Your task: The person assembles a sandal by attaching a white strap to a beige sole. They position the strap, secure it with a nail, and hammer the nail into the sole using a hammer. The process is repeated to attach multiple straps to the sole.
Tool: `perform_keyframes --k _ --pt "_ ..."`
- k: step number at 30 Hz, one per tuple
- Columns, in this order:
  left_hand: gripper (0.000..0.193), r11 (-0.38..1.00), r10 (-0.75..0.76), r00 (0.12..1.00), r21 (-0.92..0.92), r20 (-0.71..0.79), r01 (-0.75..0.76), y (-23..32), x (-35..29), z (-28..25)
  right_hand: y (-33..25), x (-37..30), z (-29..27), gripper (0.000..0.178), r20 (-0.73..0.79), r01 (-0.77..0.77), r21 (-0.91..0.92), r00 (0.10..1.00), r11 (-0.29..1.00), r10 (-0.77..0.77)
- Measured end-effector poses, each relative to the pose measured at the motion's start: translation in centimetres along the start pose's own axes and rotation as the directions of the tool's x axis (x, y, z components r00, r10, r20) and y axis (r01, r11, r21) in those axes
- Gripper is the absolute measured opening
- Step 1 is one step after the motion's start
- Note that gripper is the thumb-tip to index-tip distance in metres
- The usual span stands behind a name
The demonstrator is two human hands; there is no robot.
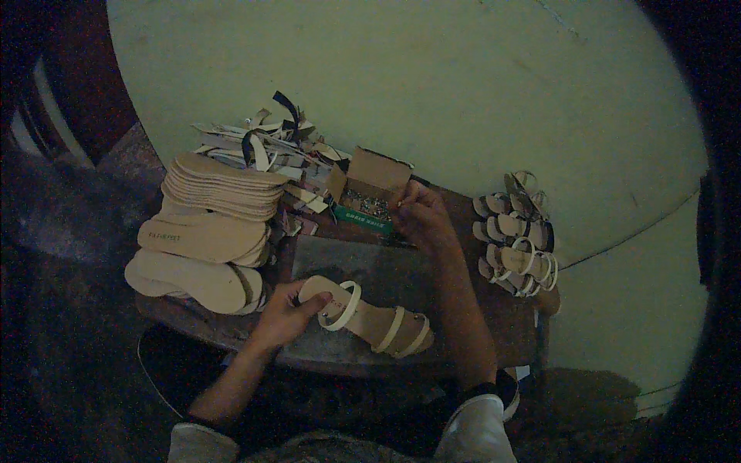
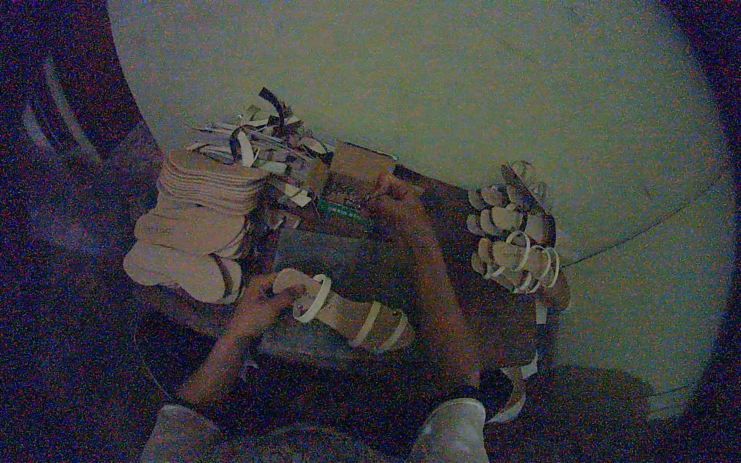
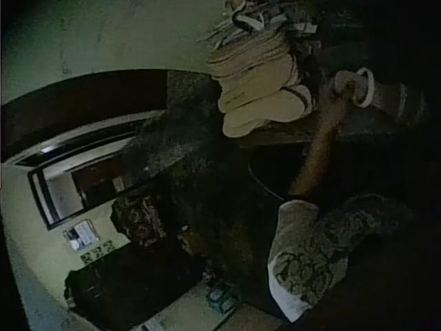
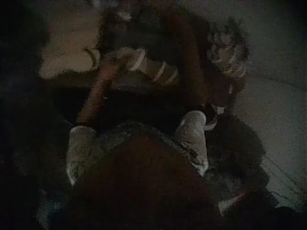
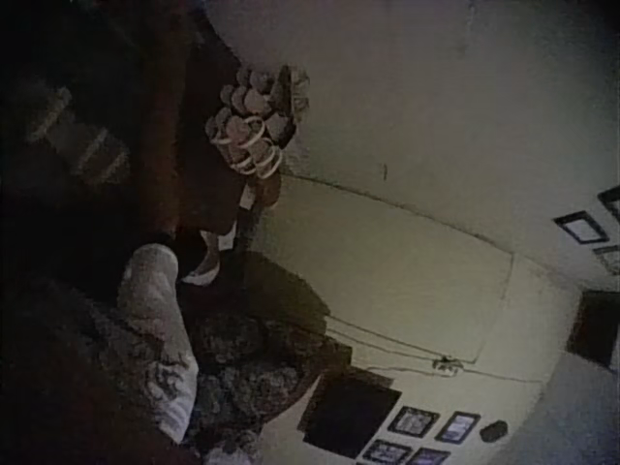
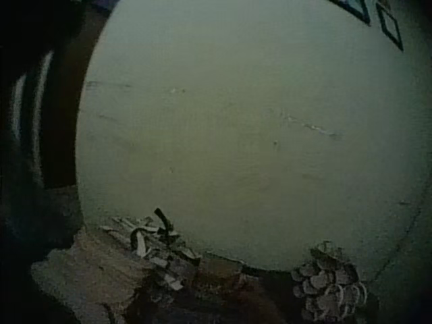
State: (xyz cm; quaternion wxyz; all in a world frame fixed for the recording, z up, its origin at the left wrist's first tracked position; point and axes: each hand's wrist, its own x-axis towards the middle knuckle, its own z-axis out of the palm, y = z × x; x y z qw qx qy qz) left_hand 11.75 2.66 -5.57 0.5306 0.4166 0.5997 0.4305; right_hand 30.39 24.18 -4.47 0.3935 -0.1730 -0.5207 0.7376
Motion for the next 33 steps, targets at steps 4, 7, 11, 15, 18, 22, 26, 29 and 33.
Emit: perform_keyframes --k 4,7,11,15,18,22,26,29,33 --pt "0.024 0.998 0.038 0.999 0.042 -0.004 -0.038 -0.2 0.1 0.0 0.5 0.1 -1.0 0.014 -0.09 -0.041 -0.204 0.996 0.978 0.023" --pt "0.024 1.0 -0.007 1.0 0.019 0.007 0.007 0.6 -0.2 0.0 0.6 0.1 -0.7 0.013 -0.158 -0.064 -0.485 0.987 0.872 -0.015" --pt "0.022 0.998 0.054 0.998 -0.021 0.016 -0.054 -0.2 0.0 -0.1 0.8 0.6 -0.4 0.013 -0.175 -0.098 -0.885 0.976 0.455 -0.129" --pt "0.02 0.998 0.059 0.998 -0.038 0.027 -0.058 0.2 0.1 0.2 0.5 1.4 -0.6 0.017 -0.116 -0.082 -0.982 0.972 0.17 -0.204" --pt "0.019 1.0 0.031 0.999 0.001 0.028 -0.031 0.3 0.2 0.0 0.2 2.2 0.4 0.021 -0.197 -0.178 -0.969 0.976 0.174 -0.098" --pt "0.019 0.997 0.062 0.998 -0.051 0.021 -0.061 -0.2 0.1 -0.1 -0.5 3.0 1.5 0.022 -0.203 -0.194 -0.941 0.979 0.277 -0.004" --pt "0.019 1.0 0.002 1.0 -0.003 0.024 -0.002 0.5 0.0 0.1 1.8 4.0 -1.2 0.019 -0.179 -0.176 -0.971 0.984 -0.165 0.008" --pt "0.02 1.0 0.007 0.999 -0.005 0.036 -0.007 0.1 0.1 -0.1 2.5 4.2 -1.8 0.016 -0.132 -0.11 -0.971 0.987 -0.213 0.091" --pt "0.022 1.0 0.017 1.0 0.021 0.022 -0.018 0.9 -0.2 -0.3 2.4 4.2 -0.4 0.011 -0.152 -0.128 -0.98 0.976 -0.152 0.156"
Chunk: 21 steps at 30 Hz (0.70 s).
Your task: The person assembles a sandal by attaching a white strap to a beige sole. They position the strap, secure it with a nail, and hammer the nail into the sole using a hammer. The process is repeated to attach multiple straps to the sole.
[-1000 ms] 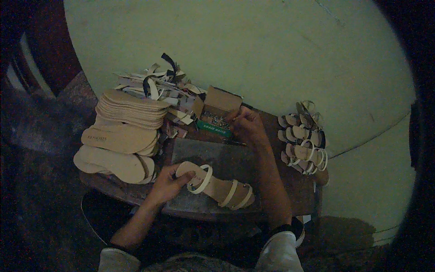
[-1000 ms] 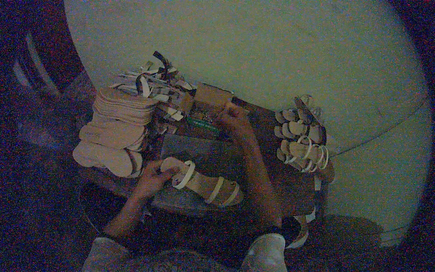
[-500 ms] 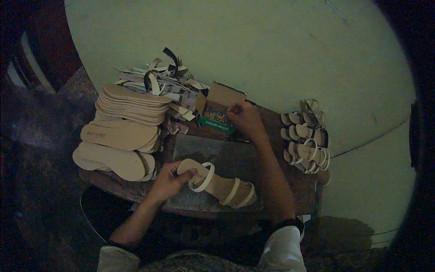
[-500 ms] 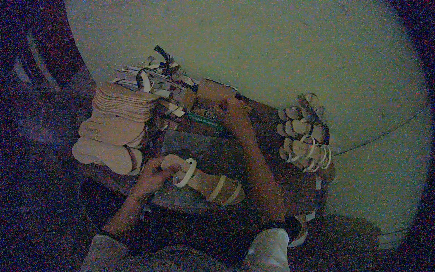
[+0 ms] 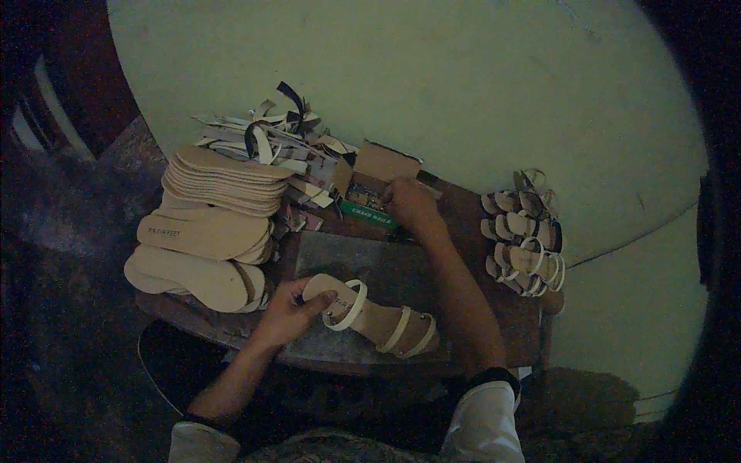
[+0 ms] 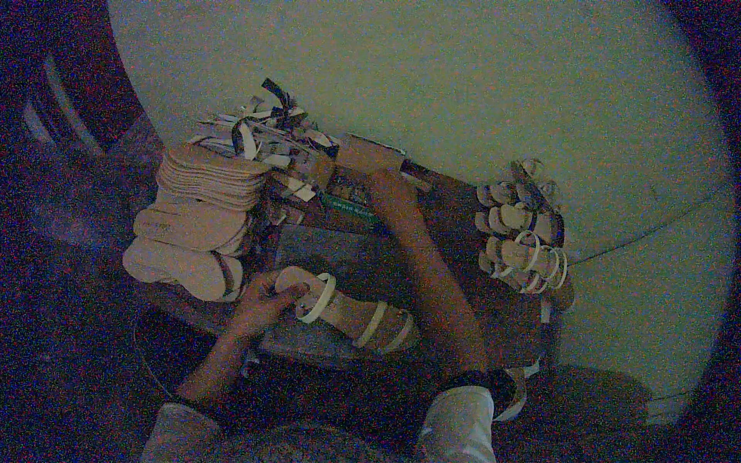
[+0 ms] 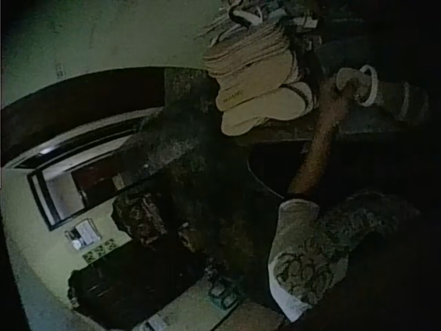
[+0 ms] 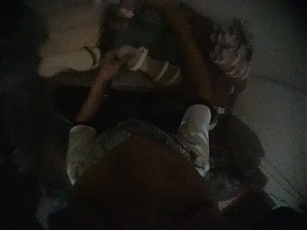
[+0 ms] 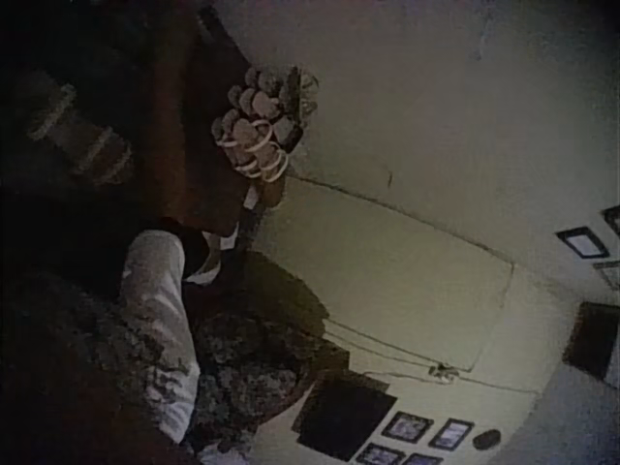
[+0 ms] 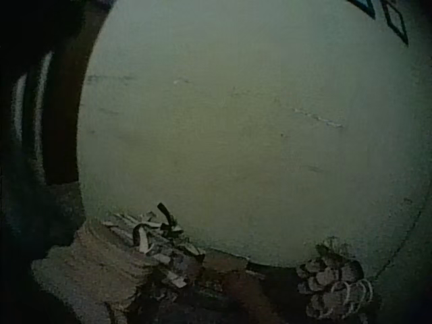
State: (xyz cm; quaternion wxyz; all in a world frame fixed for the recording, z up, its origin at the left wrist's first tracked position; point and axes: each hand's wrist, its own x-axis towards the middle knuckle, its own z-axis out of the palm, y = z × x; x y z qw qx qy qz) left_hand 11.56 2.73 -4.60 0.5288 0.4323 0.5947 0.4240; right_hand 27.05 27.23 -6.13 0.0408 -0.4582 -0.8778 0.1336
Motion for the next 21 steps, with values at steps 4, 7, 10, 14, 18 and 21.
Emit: perform_keyframes --k 4,7,10,14,18,21 --pt "0.022 1.0 0.003 1.0 0.006 0.004 -0.003 -0.3 0.1 0.1 0.5 0.1 0.1 0.01 -0.034 0.085 -0.102 0.995 0.991 -0.089" --pt "0.023 0.999 -0.018 1.0 -0.046 0.0 0.018 -0.2 0.0 0.2 0.1 0.4 0.3 0.014 -0.026 0.02 -0.182 0.999 0.983 -0.025" --pt "0.022 0.997 0.024 1.0 -0.068 -0.012 -0.025 -0.6 0.0 0.2 -0.3 0.4 0.7 0.017 -0.002 -0.024 -0.243 1.0 0.97 0.024" --pt "0.022 0.999 0.04 0.999 -0.029 -0.002 -0.04 -0.9 0.2 0.2 1.6 0.9 1.2 0.017 -0.042 0.085 -0.149 0.995 0.985 -0.092" --pt "0.022 1.0 -0.014 0.999 0.018 -0.036 0.015 0.1 -0.3 0.0 0.3 -0.3 -0.9 0.017 -0.044 0.04 0.142 0.998 0.989 -0.035" --pt "0.022 0.999 0.033 0.999 -0.005 -0.009 -0.033 -0.8 0.1 0.1 1.8 -0.4 -0.8 0.016 -0.036 0.067 0.352 0.998 0.934 -0.058"
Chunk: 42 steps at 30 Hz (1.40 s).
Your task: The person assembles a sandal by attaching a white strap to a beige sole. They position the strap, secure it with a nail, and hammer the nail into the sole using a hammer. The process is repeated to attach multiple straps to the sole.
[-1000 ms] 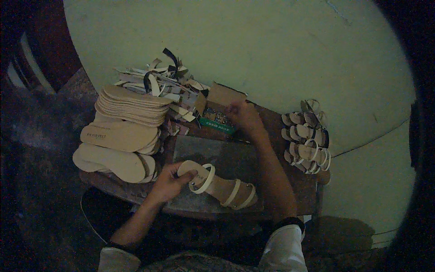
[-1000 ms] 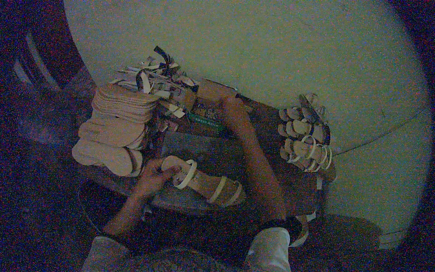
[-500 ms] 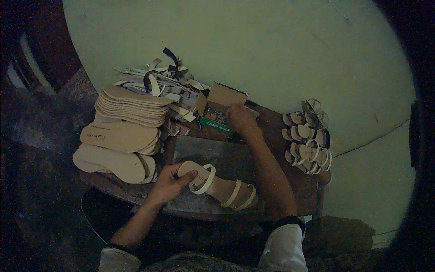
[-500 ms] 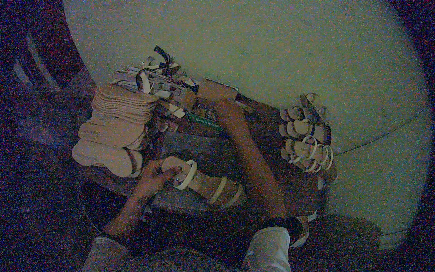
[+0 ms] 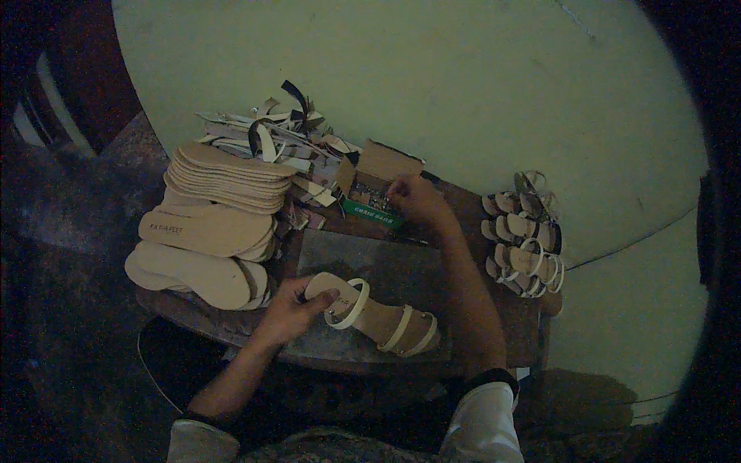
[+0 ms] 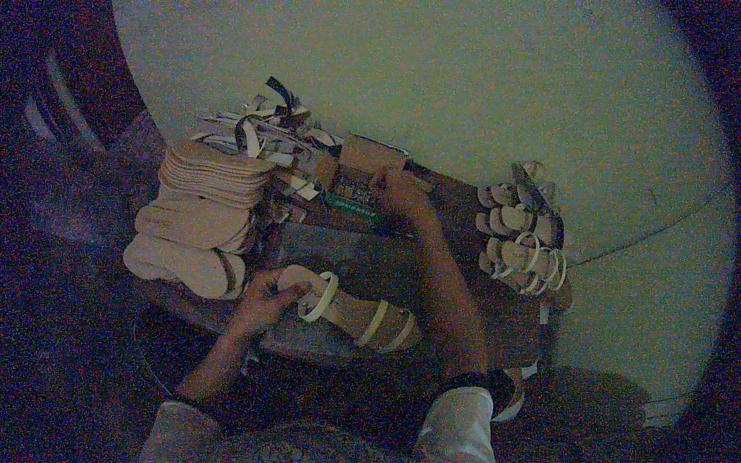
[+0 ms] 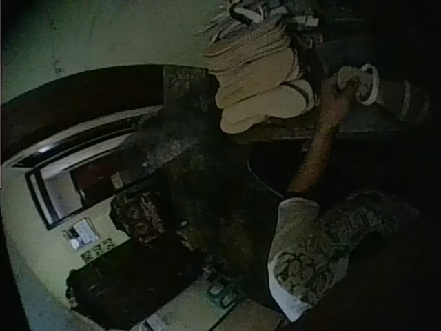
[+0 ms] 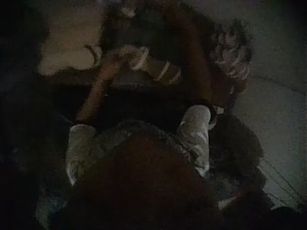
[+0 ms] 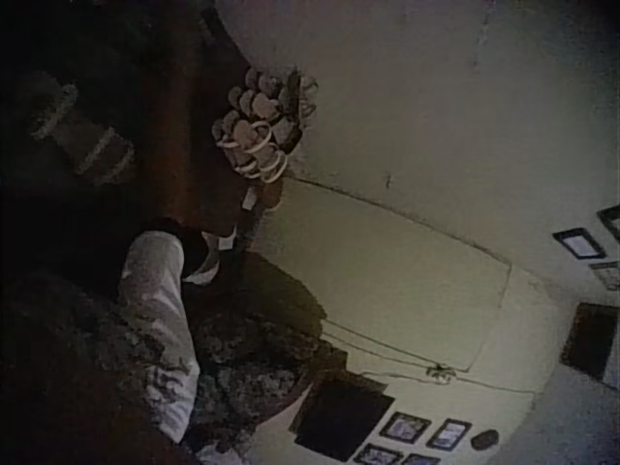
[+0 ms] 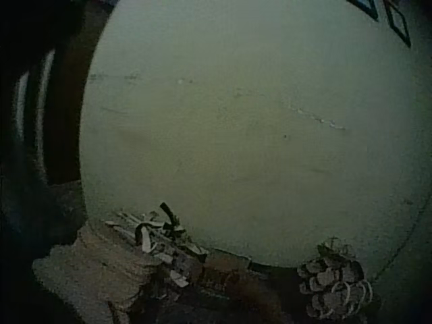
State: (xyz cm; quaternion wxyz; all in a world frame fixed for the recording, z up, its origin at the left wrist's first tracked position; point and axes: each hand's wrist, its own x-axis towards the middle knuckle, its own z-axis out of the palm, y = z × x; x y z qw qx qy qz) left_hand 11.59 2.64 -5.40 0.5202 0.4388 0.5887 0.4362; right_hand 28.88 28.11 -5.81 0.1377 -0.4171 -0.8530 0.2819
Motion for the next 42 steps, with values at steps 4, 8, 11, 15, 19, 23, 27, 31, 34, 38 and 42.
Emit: perform_keyframes --k 4,8,11,15,19,23,27,31,34,38,42 --pt "0.022 0.999 0.032 0.999 -0.023 0.035 -0.031 -0.9 0.4 0.0 1.1 0.9 -0.2 0.013 0.115 -0.188 0.221 0.979 0.957 0.166" --pt "0.023 1.0 -0.005 1.0 -0.023 0.022 0.006 -0.8 0.3 0.1 1.7 1.2 -0.4 0.014 0.061 -0.028 0.161 0.998 0.987 0.018" --pt "0.023 0.999 -0.033 0.999 0.004 0.031 0.033 0.1 0.3 0.0 3.2 1.6 0.0 0.015 0.021 0.069 0.16 0.997 0.985 -0.073" --pt "0.023 0.999 -0.038 0.999 -0.015 0.021 0.038 -0.2 0.2 -0.1 2.9 1.8 0.2 0.015 0.056 0.015 0.199 0.998 0.98 -0.026" --pt "0.023 1.0 0.008 0.999 0.009 0.033 -0.008 -0.5 0.4 -0.1 3.0 1.7 0.4 0.014 0.027 0.064 0.233 0.997 0.97 -0.073" --pt "0.023 0.999 -0.034 0.999 -0.036 0.03 0.035 -0.4 0.2 0.0 2.9 1.5 0.5 0.011 0.017 0.02 0.208 1.0 0.978 -0.024" --pt "0.024 0.998 -0.051 0.998 -0.036 0.021 0.052 0.0 0.2 0.2 3.3 1.5 0.4 0.01 -0.023 0.072 0.188 0.997 0.979 -0.069" --pt "0.024 1.0 0.006 0.999 -0.007 0.033 -0.006 -0.4 0.2 0.0 2.4 1.4 0.4 0.012 -0.047 0.058 0.223 0.998 0.973 -0.048" --pt "0.024 0.999 0.03 0.999 -0.043 0.045 -0.028 -0.8 0.3 -0.1 0.9 0.7 -0.3 0.013 -0.015 -0.049 0.261 0.998 0.964 0.054" --pt "0.024 1.0 -0.024 0.999 -0.005 0.049 0.025 -0.5 0.4 0.0 0.0 0.3 -1.0 0.014 -0.027 -0.067 0.196 0.997 0.978 0.074" --pt "0.023 1.0 -0.019 0.999 0.0 0.032 0.019 -0.4 0.2 0.1 -2.9 -1.8 -1.8 0.013 -0.051 -0.086 0.423 0.992 0.902 0.118"
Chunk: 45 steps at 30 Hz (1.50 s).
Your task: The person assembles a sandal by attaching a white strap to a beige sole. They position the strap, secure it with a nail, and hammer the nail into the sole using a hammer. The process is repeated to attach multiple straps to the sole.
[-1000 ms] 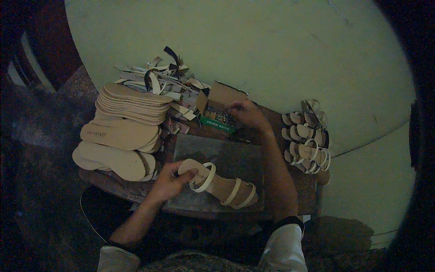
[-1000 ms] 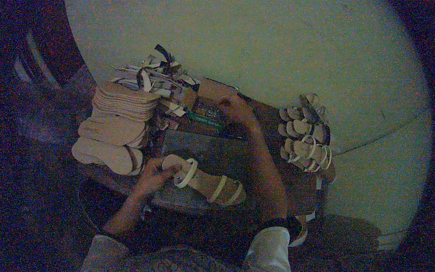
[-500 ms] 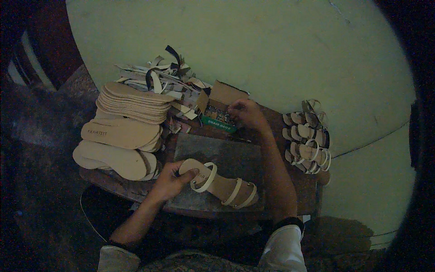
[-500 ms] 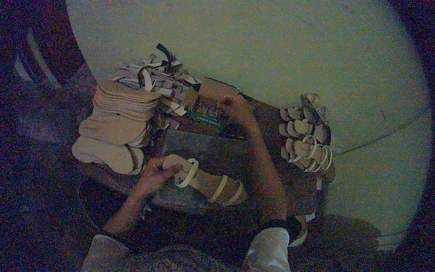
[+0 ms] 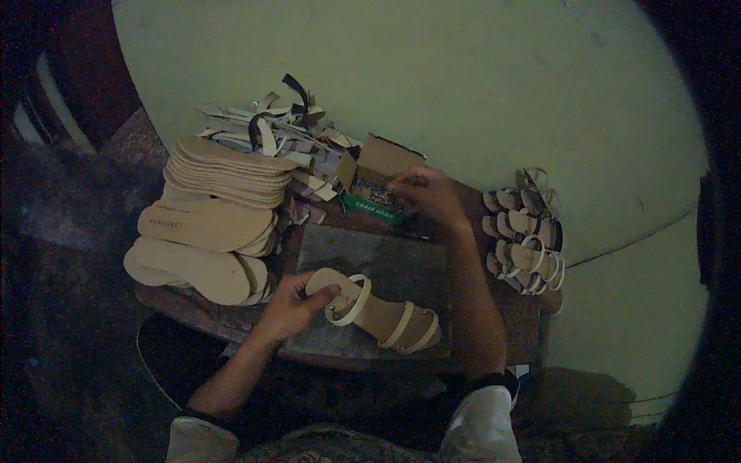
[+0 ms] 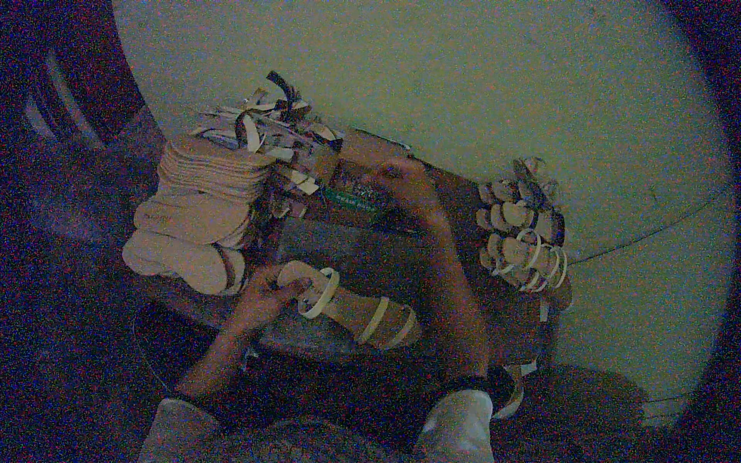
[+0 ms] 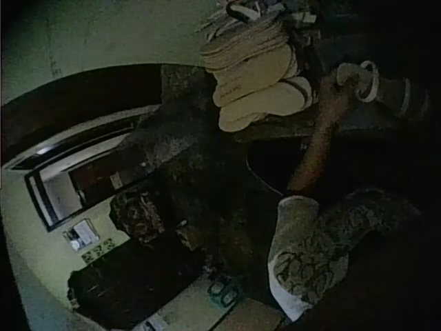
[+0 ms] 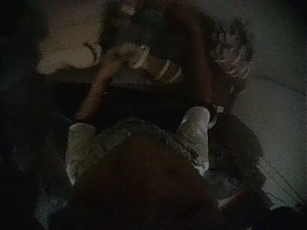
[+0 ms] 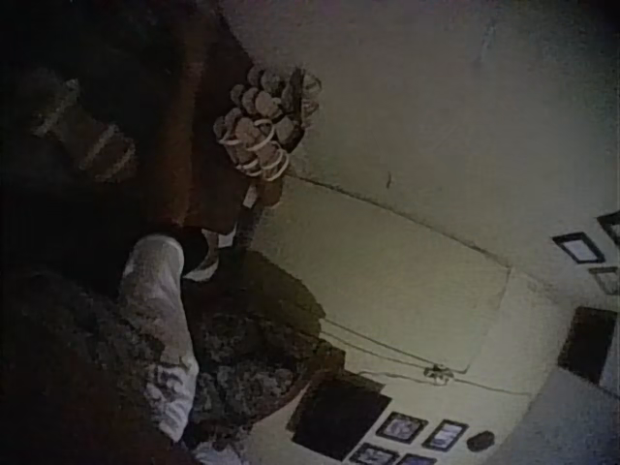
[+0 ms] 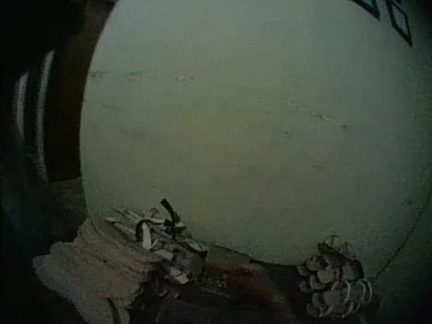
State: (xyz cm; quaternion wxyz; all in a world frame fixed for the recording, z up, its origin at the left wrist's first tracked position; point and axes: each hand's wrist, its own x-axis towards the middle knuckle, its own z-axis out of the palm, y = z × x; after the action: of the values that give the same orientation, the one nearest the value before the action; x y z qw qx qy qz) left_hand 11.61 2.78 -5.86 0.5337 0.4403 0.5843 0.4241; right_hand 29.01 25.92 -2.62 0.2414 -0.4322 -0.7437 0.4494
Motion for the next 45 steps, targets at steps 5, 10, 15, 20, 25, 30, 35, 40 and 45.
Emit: perform_keyframes --k 5,10,15,20,25,30,35,40,45 --pt "0.021 0.997 0.061 0.998 -0.036 -0.024 -0.062 -0.6 0.1 0.4 -0.3 -5.1 0.0 0.015 0.022 -0.027 0.18 0.999 0.983 0.024" --pt "0.019 0.994 0.099 0.994 -0.034 -0.049 -0.101 -1.4 0.2 0.1 -3.0 -12.4 2.6 0.017 -0.053 -0.076 0.164 0.995 0.984 0.086" --pt "0.021 0.984 0.161 0.987 -0.073 -0.024 -0.162 -1.8 0.4 0.3 -1.8 -16.3 4.9 0.02 -0.026 0.003 0.059 1.0 0.998 -0.002" --pt "0.021 0.987 0.142 0.989 -0.066 -0.037 -0.144 -1.0 -0.3 0.7 0.1 -16.5 4.9 0.023 0.047 0.135 0.072 0.989 0.988 -0.138" --pt "0.02 0.964 0.253 0.966 -0.072 -0.048 -0.256 -1.6 -0.2 0.9 0.5 -15.8 5.9 0.024 0.04 0.152 0.134 0.987 0.979 -0.159" --pt "0.017 0.961 0.276 0.96 -0.015 -0.058 -0.277 -1.9 -0.1 0.9 1.4 -14.7 6.7 0.023 0.056 0.223 0.114 0.971 0.968 -0.23" --pt "0.016 0.95 0.312 0.947 0.006 -0.075 -0.312 -2.2 0.2 0.9 1.9 -13.9 6.7 0.021 0.1 0.235 0.181 0.962 0.955 -0.255" --pt "0.016 0.955 0.295 0.951 -0.005 -0.088 -0.297 -2.0 0.0 0.9 1.4 -13.5 6.7 0.021 0.129 0.169 0.137 0.974 0.976 -0.186" --pt "0.016 0.961 0.272 0.959 -0.019 -0.083 -0.274 -1.6 -0.2 1.0 2.2 -13.2 7.1 0.019 0.102 0.21 0.148 0.969 0.967 -0.226"
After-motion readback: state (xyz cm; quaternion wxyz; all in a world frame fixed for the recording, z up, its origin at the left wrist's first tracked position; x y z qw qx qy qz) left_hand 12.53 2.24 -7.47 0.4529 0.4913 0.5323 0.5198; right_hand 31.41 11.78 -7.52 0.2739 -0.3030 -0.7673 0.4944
